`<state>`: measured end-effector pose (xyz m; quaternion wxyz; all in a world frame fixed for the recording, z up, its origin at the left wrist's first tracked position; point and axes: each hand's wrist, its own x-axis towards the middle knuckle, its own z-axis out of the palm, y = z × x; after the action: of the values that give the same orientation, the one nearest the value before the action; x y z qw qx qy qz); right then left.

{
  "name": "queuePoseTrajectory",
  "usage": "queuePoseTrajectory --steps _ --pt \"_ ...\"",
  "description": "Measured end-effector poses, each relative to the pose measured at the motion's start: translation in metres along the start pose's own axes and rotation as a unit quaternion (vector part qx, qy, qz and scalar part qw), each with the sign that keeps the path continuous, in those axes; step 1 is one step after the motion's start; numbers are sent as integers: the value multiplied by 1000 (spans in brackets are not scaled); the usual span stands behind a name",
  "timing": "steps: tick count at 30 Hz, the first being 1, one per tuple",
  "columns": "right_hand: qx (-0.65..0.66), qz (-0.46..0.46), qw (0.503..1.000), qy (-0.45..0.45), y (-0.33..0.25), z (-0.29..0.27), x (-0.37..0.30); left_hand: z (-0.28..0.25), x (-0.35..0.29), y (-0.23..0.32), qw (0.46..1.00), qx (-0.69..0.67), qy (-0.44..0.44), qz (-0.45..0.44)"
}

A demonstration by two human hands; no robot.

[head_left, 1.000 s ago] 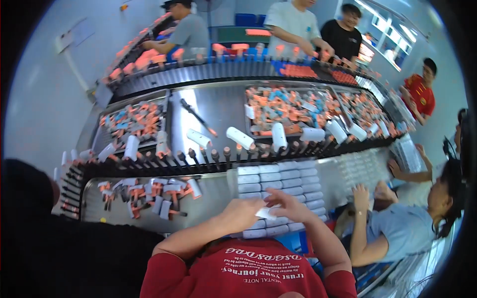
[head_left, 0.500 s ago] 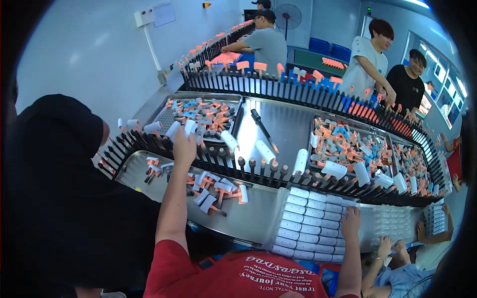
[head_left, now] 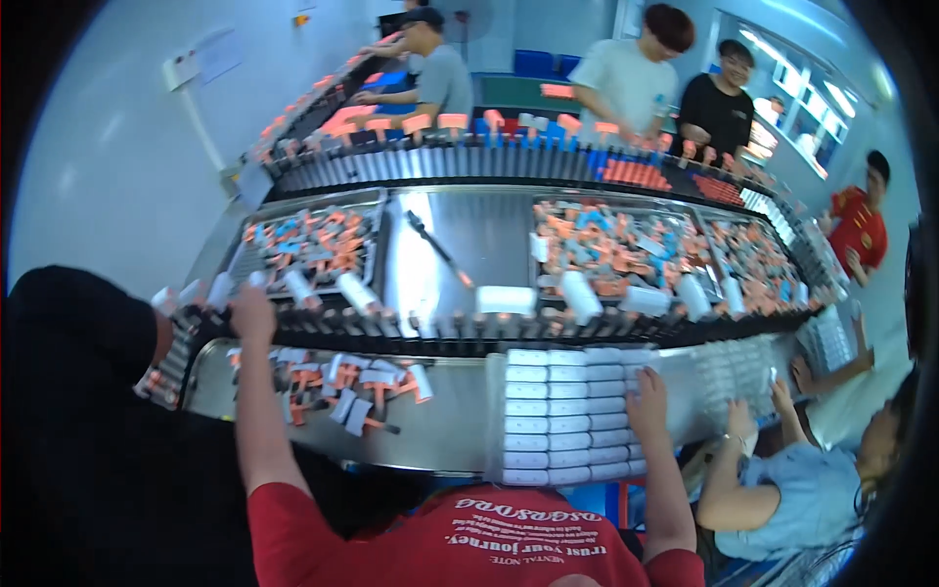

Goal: The person assembles small plastic toy parts by hand on a factory production line.

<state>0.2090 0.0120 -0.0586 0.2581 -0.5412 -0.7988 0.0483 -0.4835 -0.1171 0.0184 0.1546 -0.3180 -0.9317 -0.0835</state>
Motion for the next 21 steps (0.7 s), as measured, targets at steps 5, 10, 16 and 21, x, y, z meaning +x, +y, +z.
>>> queuePoseTrajectory --steps 5,10,16,21 --pt "29 54 996 -67 -6 -41 -36 -1 24 -43 989 -63 -66 -114" --pt "-15 39 981 -191 5 -85 -74 -43 -73 55 924 -273 254 78" --pt "-25 30 977 -208 -10 -99 -79 -73 -272 223 809 -415 -21 416" --pt "-80 -1 982 -173 -9 -83 -87 -83 -363 288 623 -492 -171 584"
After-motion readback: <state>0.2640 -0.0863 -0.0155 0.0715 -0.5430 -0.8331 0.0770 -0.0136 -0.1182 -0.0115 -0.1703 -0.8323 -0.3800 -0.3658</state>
